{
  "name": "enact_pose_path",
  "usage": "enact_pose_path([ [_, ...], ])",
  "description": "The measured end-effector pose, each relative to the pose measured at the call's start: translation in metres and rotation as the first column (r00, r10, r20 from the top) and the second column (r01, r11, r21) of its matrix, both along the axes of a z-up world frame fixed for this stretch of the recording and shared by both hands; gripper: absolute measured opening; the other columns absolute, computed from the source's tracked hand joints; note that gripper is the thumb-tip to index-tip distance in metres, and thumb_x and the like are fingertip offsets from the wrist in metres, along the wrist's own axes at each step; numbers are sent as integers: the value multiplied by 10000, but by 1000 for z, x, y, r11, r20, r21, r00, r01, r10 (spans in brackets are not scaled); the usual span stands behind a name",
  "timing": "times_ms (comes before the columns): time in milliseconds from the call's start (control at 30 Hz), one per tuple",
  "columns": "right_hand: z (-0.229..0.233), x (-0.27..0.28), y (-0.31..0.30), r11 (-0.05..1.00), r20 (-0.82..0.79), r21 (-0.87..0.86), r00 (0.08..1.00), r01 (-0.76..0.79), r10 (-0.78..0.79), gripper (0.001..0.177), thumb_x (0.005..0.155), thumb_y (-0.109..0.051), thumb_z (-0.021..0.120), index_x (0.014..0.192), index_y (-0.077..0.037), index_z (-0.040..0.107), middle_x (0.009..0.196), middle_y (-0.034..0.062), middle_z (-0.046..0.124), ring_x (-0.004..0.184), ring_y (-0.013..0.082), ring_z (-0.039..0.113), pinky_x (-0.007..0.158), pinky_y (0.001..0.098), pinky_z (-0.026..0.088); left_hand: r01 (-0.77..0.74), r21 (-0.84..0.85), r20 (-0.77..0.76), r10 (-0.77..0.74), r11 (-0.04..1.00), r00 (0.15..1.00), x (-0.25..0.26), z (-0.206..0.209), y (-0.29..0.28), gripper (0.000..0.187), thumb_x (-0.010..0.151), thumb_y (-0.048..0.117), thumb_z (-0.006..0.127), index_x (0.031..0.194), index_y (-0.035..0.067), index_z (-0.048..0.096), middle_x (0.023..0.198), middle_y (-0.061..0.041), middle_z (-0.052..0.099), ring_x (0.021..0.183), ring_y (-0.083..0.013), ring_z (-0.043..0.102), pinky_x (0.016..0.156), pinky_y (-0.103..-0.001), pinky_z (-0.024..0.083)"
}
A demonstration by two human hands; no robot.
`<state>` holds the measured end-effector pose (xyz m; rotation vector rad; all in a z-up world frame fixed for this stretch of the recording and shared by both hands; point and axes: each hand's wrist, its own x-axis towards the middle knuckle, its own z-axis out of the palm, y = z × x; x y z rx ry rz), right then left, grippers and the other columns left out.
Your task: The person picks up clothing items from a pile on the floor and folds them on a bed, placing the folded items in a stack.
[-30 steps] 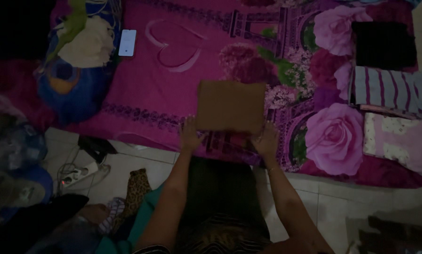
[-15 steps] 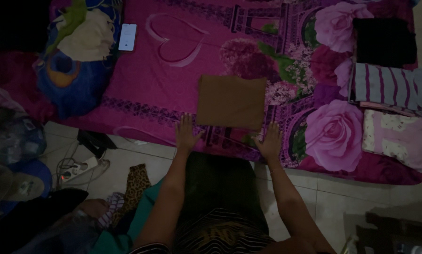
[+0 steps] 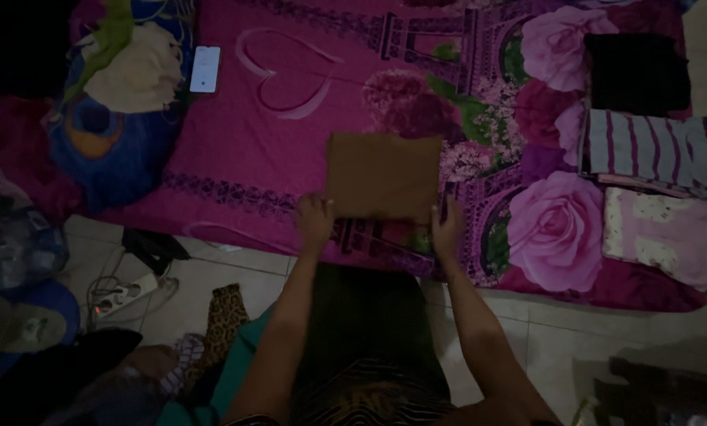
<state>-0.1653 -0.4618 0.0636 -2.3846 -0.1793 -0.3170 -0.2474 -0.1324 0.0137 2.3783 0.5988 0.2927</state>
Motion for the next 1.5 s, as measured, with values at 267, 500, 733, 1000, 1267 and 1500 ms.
enact_pose_path([
  [267,4,76,37,834,-230,536,973,131,-4,590,1042,-440,564,1414,15,615,1426,223,629,1312,352,584,1102,429,459,-46,-151,-9,45,987,999,82,11,-8,536,1072,422,537,1242,-80,609,1196,-279,641,1106,-452,618,960,-536,486],
  [500,13,110,32,444,-639,759,674,476,369,743,962,-546,582,1500,-41,500,1503,156,548,1339,314,564,1113,457,483,90,-601,68,-62,794,996,119,14,5,677,918,551,683,1296,-10,700,1165,-214,790,1020,-320,758,863,-449,587],
  [733,12,103,30,573,-675,729,534,375,509,877,955,-580,569,1610,-70,288,1633,168,389,1483,341,406,1199,486,364,26,-934,-68,-251,356,966,112,13,7,860,864,581,722,1501,49,498,1396,-149,646,1235,-279,649,1027,-411,535],
  [1000,14,72,15,420,-601,797,499,435,624,893,950,-627,528,1628,-117,247,1669,152,312,1505,350,351,1203,495,339,-194,-965,-123,-346,-178,930,74,10,7,939,851,612,719,1565,80,420,1515,-115,533,1332,-286,541,1104,-435,471],
  [1267,13,77,4,452,-618,782,448,429,646,842,992,-593,563,1582,-10,414,1583,183,478,1394,329,495,1145,448,435,-140,-863,-2,-274,-485,962,73,10,2,822,1005,554,640,1568,-4,421,1514,-151,488,1302,-329,503,1095,-455,441],
  [1500,42,160,-38,264,-534,805,455,531,712,791,987,-547,565,1565,-35,395,1548,143,479,1362,321,495,1115,462,445,-145,-860,35,-340,-490,940,180,41,-25,718,979,481,601,1463,-40,502,1370,-184,663,1254,-334,619,1102,-417,459],
])
